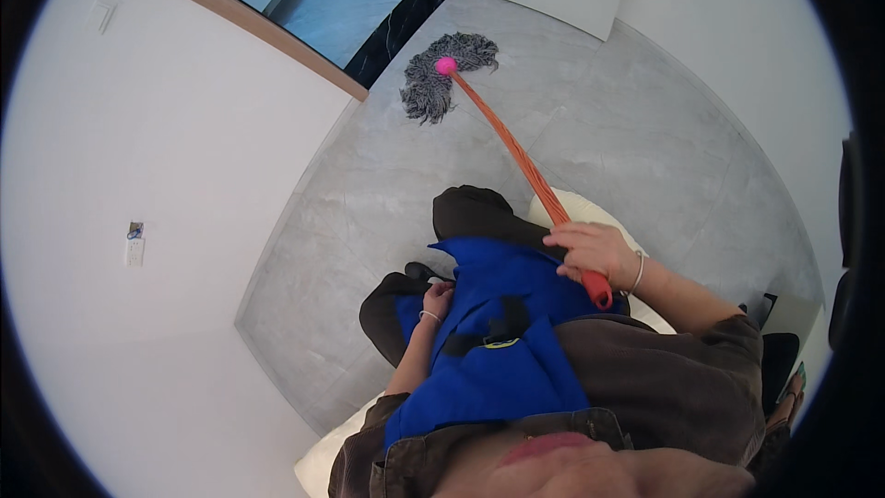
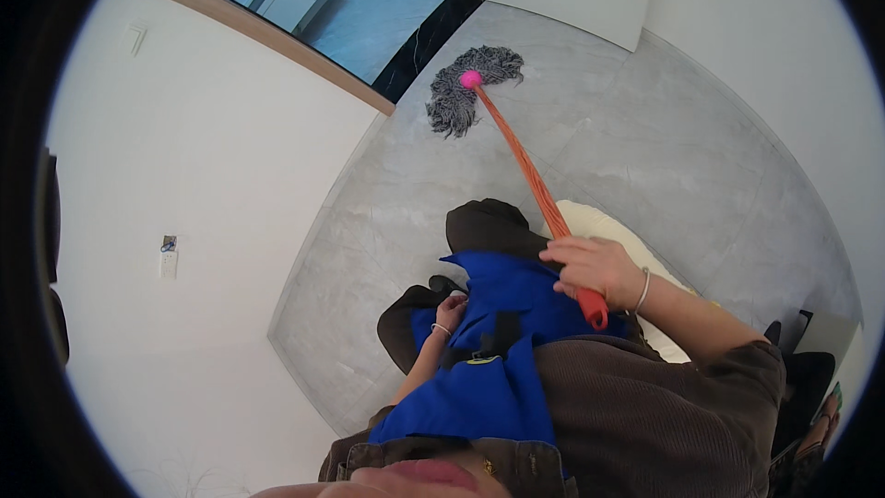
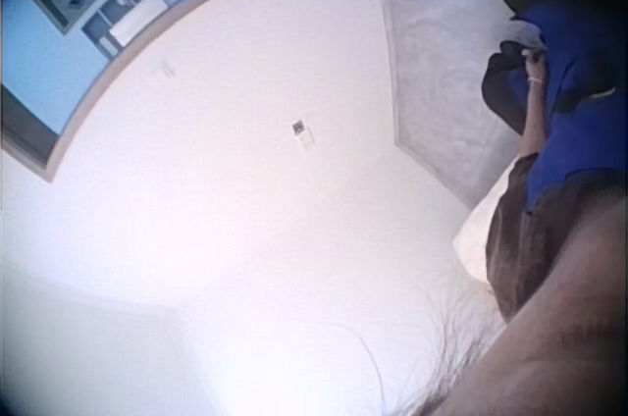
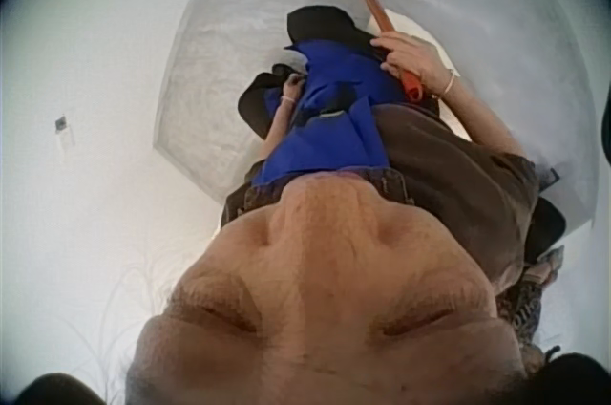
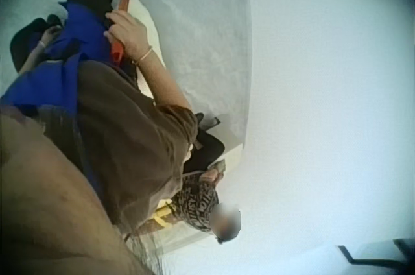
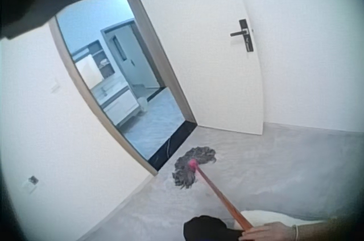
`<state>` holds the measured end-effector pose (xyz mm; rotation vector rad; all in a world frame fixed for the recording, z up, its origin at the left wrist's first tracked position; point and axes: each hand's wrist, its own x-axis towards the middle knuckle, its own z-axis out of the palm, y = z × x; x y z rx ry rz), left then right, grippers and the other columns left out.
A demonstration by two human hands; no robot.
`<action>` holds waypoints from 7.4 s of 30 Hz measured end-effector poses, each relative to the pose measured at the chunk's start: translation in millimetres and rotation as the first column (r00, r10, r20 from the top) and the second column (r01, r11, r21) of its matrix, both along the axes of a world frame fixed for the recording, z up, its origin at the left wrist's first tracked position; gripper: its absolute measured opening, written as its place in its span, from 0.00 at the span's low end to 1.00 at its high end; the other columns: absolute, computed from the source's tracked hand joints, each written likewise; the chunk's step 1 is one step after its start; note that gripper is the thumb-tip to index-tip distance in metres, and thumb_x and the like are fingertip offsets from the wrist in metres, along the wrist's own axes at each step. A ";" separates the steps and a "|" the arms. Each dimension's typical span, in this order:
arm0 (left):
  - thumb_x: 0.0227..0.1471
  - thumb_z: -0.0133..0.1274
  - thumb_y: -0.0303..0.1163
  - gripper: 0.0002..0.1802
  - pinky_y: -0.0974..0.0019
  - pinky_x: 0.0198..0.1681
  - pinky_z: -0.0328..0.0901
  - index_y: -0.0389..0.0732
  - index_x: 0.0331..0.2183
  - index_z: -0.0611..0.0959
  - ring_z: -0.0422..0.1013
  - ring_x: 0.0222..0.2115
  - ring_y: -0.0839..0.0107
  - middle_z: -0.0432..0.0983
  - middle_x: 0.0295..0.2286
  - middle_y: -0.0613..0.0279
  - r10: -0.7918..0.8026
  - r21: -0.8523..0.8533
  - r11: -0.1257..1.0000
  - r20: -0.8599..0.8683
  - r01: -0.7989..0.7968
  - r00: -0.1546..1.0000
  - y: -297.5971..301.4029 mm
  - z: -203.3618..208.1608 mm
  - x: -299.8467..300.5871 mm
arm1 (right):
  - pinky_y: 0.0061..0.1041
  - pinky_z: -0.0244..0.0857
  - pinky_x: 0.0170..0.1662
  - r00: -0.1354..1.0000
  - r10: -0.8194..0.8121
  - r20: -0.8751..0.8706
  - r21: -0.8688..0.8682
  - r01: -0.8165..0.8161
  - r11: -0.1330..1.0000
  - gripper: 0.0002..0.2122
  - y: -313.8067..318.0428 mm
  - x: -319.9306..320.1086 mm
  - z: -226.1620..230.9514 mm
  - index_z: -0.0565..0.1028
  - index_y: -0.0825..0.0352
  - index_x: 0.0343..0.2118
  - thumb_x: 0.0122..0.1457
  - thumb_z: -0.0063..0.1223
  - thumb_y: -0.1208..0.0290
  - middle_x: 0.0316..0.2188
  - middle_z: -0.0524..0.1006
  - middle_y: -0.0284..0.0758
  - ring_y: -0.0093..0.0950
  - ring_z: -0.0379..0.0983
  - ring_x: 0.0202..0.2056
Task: The person mops a tiled floor using a mop with a long handle. They move the mop back and forth across the floor surface, covering different areas of the room while standing.
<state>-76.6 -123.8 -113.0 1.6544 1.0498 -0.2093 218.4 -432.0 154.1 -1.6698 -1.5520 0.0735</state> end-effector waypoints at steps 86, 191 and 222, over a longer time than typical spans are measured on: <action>0.38 0.48 0.25 0.21 0.58 0.34 0.67 0.43 0.39 0.82 0.73 0.26 0.55 0.75 0.23 0.50 -0.782 0.258 0.623 0.161 0.739 0.603 261.1 375.7 51.6 | 0.34 0.69 0.40 -0.593 -0.071 -0.802 -0.204 0.160 0.966 0.07 435.3 -96.3 -23.6 0.70 0.67 0.28 0.57 0.50 0.69 0.24 0.73 0.36 0.32 0.72 0.30; 0.55 0.44 0.32 0.13 0.55 0.38 0.65 0.40 0.20 0.67 0.65 0.21 0.68 0.65 0.18 0.62 -0.194 0.275 0.924 0.935 -0.266 0.296 139.9 327.9 -13.1 | 0.28 0.70 0.23 -0.511 -0.328 -0.794 -0.429 0.089 0.899 0.07 471.1 -131.0 -58.3 0.70 0.69 0.29 0.50 0.54 0.72 0.22 0.73 0.36 0.29 0.74 0.22; 0.60 0.39 0.43 0.18 0.71 0.19 0.55 0.46 0.22 0.61 0.53 0.11 0.77 0.56 0.12 0.68 -0.135 0.189 0.807 0.981 -0.560 0.137 125.2 484.0 -57.5 | 0.20 0.59 0.32 -0.775 -0.181 -0.606 0.275 -0.418 0.866 0.04 441.3 -196.8 50.6 0.70 0.55 0.32 0.55 0.51 0.65 0.25 0.72 0.22 0.22 0.75 0.40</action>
